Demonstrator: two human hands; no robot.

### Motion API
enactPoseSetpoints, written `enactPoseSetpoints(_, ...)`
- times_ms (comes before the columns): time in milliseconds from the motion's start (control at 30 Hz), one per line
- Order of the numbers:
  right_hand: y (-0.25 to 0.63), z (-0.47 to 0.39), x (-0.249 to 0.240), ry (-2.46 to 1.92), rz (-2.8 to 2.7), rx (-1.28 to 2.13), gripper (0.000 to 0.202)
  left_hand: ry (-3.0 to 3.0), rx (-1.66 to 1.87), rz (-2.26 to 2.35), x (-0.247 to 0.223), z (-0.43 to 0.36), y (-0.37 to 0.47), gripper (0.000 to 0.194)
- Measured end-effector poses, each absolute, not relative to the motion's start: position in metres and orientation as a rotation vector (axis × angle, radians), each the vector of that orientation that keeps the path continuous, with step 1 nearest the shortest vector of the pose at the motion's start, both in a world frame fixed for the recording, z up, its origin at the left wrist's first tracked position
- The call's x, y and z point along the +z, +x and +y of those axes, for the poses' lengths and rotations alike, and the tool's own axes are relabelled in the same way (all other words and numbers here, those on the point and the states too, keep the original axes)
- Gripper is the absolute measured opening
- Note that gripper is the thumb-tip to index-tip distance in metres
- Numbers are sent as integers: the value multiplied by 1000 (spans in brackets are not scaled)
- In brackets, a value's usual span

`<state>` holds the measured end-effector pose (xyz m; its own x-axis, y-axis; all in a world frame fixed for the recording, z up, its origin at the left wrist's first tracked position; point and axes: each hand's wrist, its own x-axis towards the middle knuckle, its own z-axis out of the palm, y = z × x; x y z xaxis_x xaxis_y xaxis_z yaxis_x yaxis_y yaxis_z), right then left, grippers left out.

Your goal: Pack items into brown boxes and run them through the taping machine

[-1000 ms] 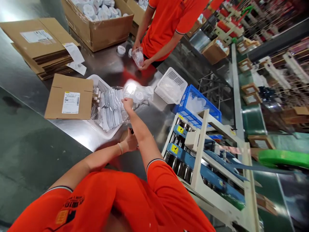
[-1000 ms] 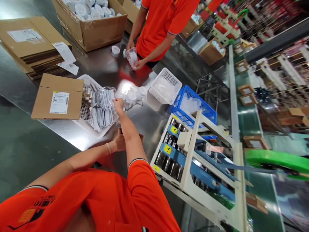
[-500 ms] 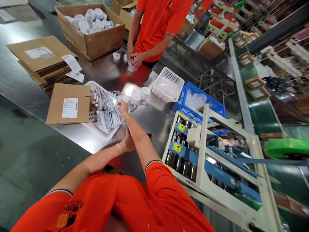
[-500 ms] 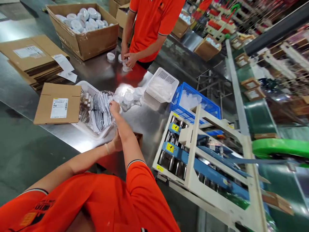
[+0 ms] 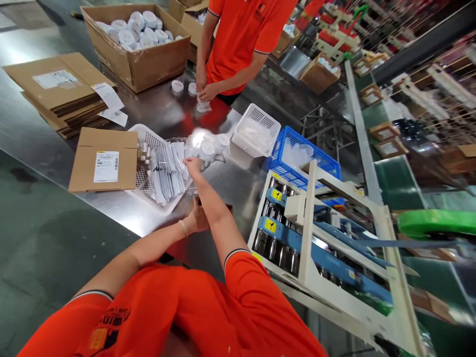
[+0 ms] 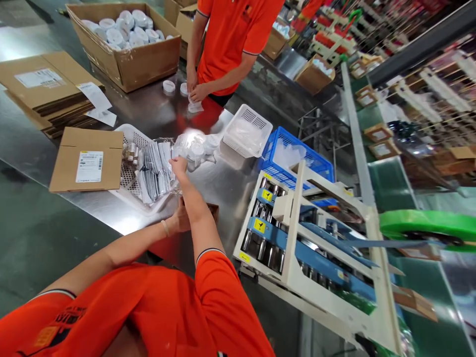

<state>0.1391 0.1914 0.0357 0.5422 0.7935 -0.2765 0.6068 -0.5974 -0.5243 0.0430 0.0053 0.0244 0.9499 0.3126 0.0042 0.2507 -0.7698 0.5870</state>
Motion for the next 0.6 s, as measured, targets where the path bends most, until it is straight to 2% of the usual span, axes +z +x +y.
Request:
enactPoseSetpoints(300,202,134,101,-2200,-1119,402,17,2601,70,356,27,17,29,45)
enactPoseSetpoints(400,232,94,132,-2128,-1153,132,18,2467,301,405,17,21,26,31)
enactPoseSetpoints(500,257,37,157,-2134,-1315,14,20,2035,677,706,-1,25,24,19)
enactPoseSetpoints(600,255,-14,162,-2218,-1521,148,32,1607,861,974,-17,29,22,26)
